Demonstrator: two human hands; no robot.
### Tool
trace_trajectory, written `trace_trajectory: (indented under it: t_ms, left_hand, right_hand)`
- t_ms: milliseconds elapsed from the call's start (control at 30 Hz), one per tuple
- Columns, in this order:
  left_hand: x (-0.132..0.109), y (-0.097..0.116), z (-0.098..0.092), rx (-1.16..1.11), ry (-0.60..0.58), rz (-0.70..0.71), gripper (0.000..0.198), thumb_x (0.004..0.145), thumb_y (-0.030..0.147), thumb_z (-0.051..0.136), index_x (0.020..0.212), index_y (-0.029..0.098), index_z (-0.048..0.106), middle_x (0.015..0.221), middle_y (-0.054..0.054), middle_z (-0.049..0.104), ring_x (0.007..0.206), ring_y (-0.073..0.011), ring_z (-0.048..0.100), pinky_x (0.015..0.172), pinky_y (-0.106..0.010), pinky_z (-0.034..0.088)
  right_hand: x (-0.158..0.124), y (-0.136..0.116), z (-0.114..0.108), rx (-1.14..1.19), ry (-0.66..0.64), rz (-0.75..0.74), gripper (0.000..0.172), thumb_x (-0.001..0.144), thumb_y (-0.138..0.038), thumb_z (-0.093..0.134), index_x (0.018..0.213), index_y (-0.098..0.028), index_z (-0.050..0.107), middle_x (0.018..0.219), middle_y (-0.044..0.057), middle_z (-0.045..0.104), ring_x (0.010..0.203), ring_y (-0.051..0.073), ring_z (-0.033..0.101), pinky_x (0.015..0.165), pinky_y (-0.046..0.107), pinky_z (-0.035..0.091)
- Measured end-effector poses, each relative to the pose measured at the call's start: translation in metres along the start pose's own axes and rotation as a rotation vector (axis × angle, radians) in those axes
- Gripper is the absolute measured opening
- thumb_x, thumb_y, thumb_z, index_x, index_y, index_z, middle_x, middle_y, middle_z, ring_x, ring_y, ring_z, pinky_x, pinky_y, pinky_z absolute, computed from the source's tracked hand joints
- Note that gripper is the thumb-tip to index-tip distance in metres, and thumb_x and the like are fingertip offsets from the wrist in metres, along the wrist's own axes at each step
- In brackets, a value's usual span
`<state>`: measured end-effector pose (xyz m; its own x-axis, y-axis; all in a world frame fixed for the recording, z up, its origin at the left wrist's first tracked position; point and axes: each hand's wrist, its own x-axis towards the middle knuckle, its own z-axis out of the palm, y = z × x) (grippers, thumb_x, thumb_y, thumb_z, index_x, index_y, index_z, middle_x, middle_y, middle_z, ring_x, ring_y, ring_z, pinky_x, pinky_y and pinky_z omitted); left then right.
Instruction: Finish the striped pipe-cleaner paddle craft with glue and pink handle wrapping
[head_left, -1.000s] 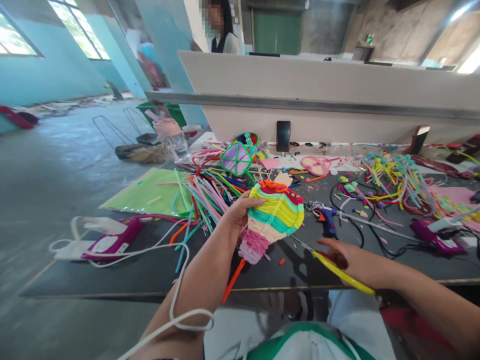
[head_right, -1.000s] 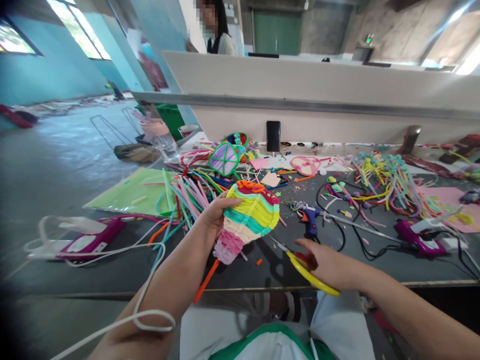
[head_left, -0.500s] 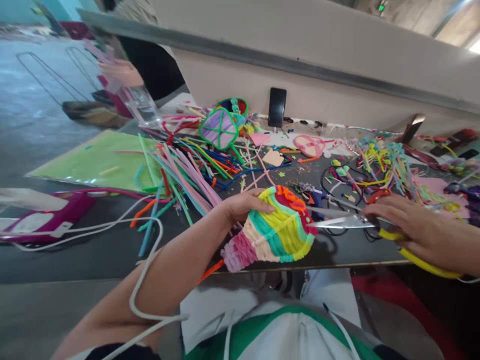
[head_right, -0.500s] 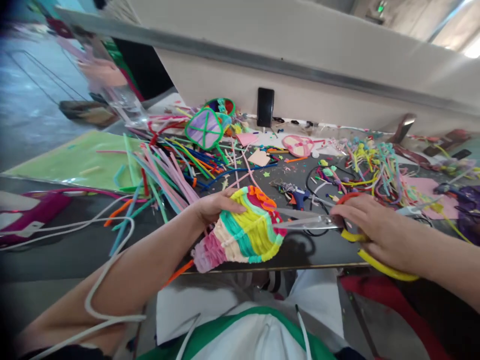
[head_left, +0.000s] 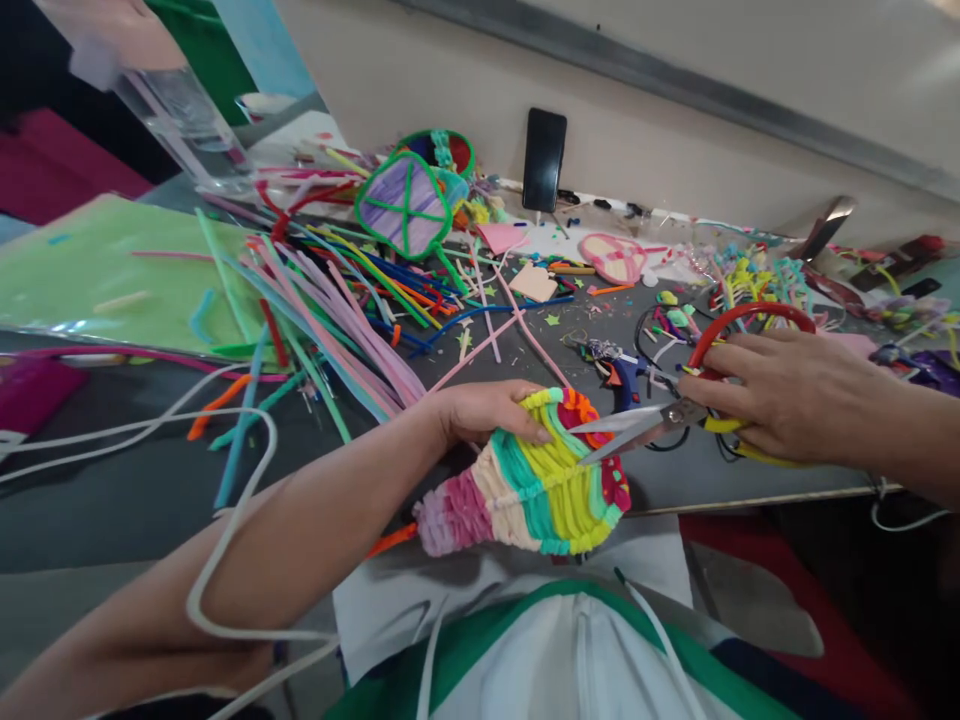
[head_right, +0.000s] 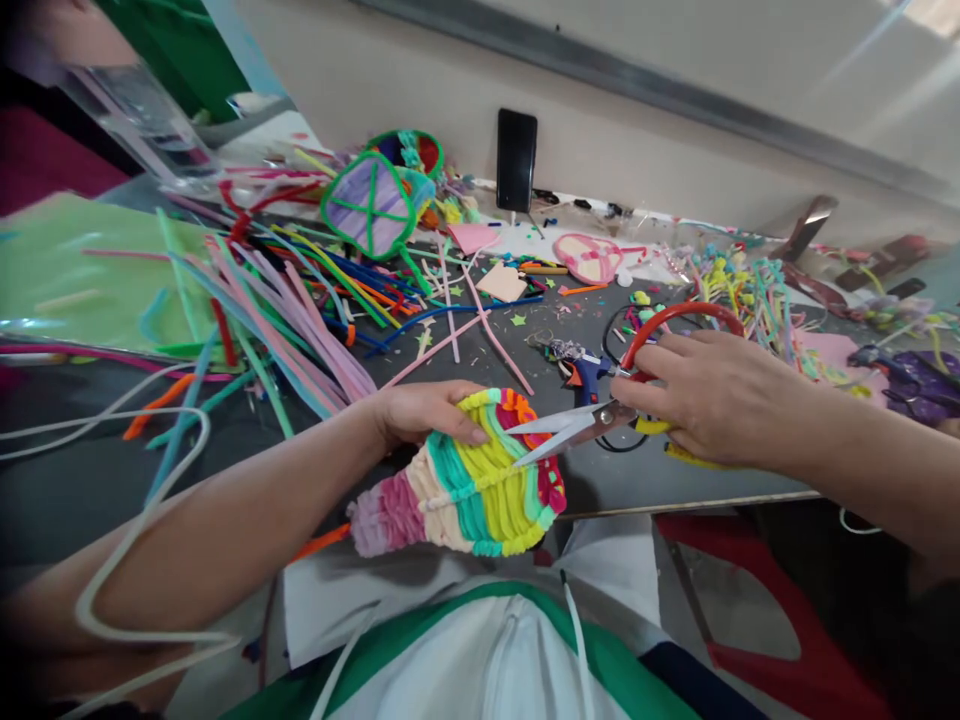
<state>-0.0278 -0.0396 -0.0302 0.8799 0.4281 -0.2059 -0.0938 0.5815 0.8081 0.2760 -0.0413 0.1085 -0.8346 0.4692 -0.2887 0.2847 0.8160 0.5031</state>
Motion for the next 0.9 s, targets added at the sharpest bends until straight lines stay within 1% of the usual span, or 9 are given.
trace_trajectory:
  t_ms: [100,233,300,400,500,700,767,900]
  left_hand:
    - [0.0,0.0,-0.001,0.001,-0.01,-0.018,0.033,0.069,0.013,0.07,0.102,0.013,0.071,0.103,-0.013,0.073,0.09,-0.0267,0.07,0.083,-0.036,0.056]
    - [-0.001,0.001,0.003,-0.033,0.076,-0.068,0.04,0.061,0.015,0.075,0.101,0.011,0.071,0.101,-0.016,0.072,0.087,-0.0312,0.07,0.081,-0.042,0.056]
    - [-0.002,0.001,0.005,-0.046,0.086,-0.072,0.042,0.06,0.015,0.075,0.102,0.011,0.07,0.101,-0.016,0.072,0.089,-0.0318,0.07,0.083,-0.043,0.055]
    - [-0.003,0.001,0.004,-0.048,0.05,-0.05,0.04,0.064,0.014,0.072,0.104,0.011,0.07,0.104,-0.015,0.072,0.093,-0.0309,0.069,0.086,-0.041,0.054]
    - [-0.002,0.001,0.001,-0.047,0.025,-0.01,0.038,0.067,0.013,0.07,0.106,0.01,0.07,0.104,-0.016,0.071,0.092,-0.0308,0.069,0.085,-0.04,0.054]
    - [-0.001,0.0,-0.001,-0.045,0.061,0.029,0.036,0.068,0.013,0.07,0.104,0.009,0.07,0.103,-0.018,0.071,0.089,-0.0312,0.07,0.085,-0.04,0.054]
    - [-0.001,0.0,-0.002,-0.035,0.062,0.029,0.035,0.069,0.013,0.07,0.104,0.009,0.071,0.102,-0.017,0.072,0.089,-0.0306,0.07,0.085,-0.04,0.054]
    - [-0.001,-0.001,-0.003,0.002,0.017,0.027,0.035,0.07,0.015,0.069,0.105,0.01,0.07,0.102,-0.016,0.072,0.09,-0.0295,0.07,0.084,-0.037,0.055]
  right_hand:
    - [0.002,0.004,0.0,-0.033,0.024,-0.045,0.04,0.074,-0.019,0.057,0.114,-0.024,0.053,0.098,0.009,0.053,0.085,0.024,0.046,0.068,0.034,0.028]
    - [0.0,0.008,0.003,-0.043,0.014,-0.069,0.044,0.073,-0.02,0.057,0.117,-0.023,0.052,0.096,0.008,0.052,0.085,0.024,0.045,0.068,0.033,0.028]
    - [-0.002,0.007,0.004,-0.044,0.032,-0.069,0.045,0.074,-0.021,0.055,0.119,-0.024,0.051,0.093,0.007,0.051,0.083,0.023,0.045,0.067,0.033,0.028]
    - [-0.005,0.004,0.005,-0.041,0.051,-0.04,0.045,0.076,-0.02,0.053,0.121,-0.025,0.05,0.091,0.007,0.052,0.078,0.022,0.046,0.067,0.034,0.028]
    - [-0.01,-0.004,0.006,-0.019,0.04,0.006,0.043,0.077,-0.021,0.054,0.12,-0.025,0.051,0.094,0.008,0.054,0.076,0.022,0.049,0.066,0.034,0.029]
    - [-0.024,-0.019,0.011,0.036,-0.003,0.101,0.045,0.079,-0.026,0.056,0.124,-0.027,0.048,0.098,0.008,0.057,0.074,0.021,0.056,0.06,0.031,0.028]
    - [-0.027,-0.02,0.012,0.056,-0.031,0.112,0.045,0.079,-0.025,0.056,0.123,-0.028,0.048,0.097,0.007,0.058,0.072,0.021,0.056,0.057,0.031,0.025]
    - [-0.028,-0.016,0.008,0.063,-0.055,0.111,0.041,0.081,-0.027,0.055,0.122,-0.03,0.05,0.094,0.005,0.058,0.069,0.018,0.054,0.056,0.029,0.021]
